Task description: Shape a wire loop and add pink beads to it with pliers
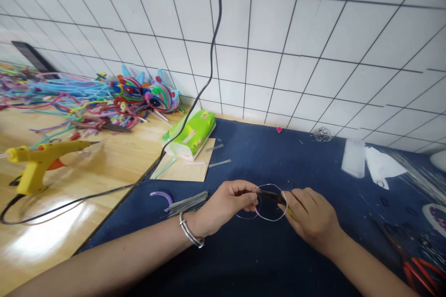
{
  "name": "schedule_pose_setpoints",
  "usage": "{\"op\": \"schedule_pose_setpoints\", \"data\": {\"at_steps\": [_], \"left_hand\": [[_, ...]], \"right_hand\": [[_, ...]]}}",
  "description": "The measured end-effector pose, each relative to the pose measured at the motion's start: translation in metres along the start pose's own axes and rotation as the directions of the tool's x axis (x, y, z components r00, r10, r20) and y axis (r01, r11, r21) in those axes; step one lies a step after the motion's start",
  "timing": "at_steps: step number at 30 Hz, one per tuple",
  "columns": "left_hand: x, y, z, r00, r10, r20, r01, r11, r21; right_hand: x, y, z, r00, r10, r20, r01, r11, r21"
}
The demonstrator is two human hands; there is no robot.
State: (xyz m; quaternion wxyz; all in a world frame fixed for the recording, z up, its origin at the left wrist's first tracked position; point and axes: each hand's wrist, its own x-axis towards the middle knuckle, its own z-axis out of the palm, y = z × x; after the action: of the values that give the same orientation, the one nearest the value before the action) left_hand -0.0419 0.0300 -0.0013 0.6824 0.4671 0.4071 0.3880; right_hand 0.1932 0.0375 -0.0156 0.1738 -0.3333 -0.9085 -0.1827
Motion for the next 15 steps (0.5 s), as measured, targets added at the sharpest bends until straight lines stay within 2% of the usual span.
{"op": "schedule_pose_setpoints", "data": {"at_steps": [7,15], "left_hand": [[-0.0036,-0.0010,0.0022,0.999,-0.004,0.046,0.005,1.000,-0.010],[-0.0039,-0.0018,0.0037,1.000,-0.006,0.005,0.006,1.000,-0.028]], "right_hand": [[0.0015,-0.0014,0.0000,0.998,-0.049,-0.045,0.046,0.997,-0.058],[-0.0007,-0.0025,0.0038,0.992,-0.076,-0.097,0.072,0.996,-0.052]]}}
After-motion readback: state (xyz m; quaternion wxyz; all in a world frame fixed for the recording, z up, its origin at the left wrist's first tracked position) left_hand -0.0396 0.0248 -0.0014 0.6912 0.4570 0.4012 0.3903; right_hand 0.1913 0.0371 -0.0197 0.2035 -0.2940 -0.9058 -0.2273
